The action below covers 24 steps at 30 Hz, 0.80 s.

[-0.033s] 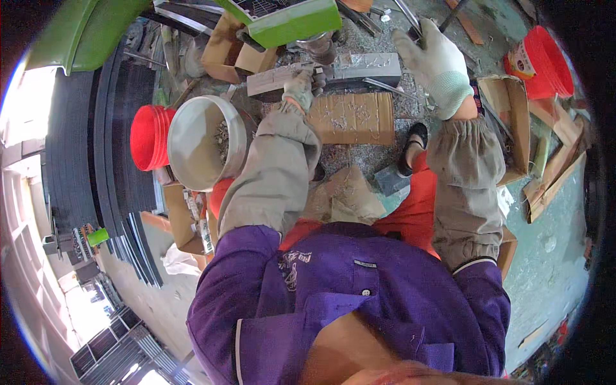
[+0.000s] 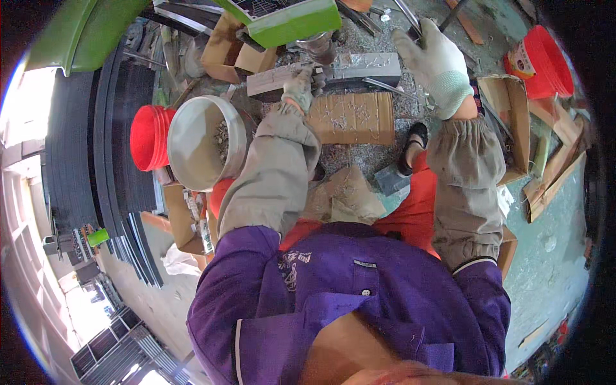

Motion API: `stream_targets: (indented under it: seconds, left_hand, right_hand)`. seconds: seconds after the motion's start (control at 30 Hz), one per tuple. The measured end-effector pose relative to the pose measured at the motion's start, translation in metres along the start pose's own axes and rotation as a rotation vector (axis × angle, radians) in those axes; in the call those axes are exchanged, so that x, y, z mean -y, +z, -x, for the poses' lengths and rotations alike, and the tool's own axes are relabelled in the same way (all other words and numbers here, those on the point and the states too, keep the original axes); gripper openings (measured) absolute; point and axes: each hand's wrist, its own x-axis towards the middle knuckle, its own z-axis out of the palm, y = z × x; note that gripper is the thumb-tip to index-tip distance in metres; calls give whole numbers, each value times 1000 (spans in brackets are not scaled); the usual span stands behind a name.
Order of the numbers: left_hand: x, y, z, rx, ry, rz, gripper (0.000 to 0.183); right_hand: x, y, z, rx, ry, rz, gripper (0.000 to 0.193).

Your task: Operating a manual punching press to process small metal components.

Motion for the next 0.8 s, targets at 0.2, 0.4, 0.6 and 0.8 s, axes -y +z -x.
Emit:
stream_targets:
  seconds: [0.2, 0.4, 0.6, 0.8]
  left_hand:
    - [5, -14, 6, -178, 307, -406, 19]
    - [-1, 11, 26, -287, 520, -1187, 35]
    - [1, 25, 21, -363, 428, -1373, 37]
    - [12, 32, 14, -411, 584, -1400, 29]
  right_hand:
    - [7, -4, 0, -10, -15, -32, 53]
    - [2, -2, 1, -18, -10, -28, 51]
    - [5, -5, 2, 25, -15, -12, 49]
    - [4, -2, 1, -2, -40, 4, 49]
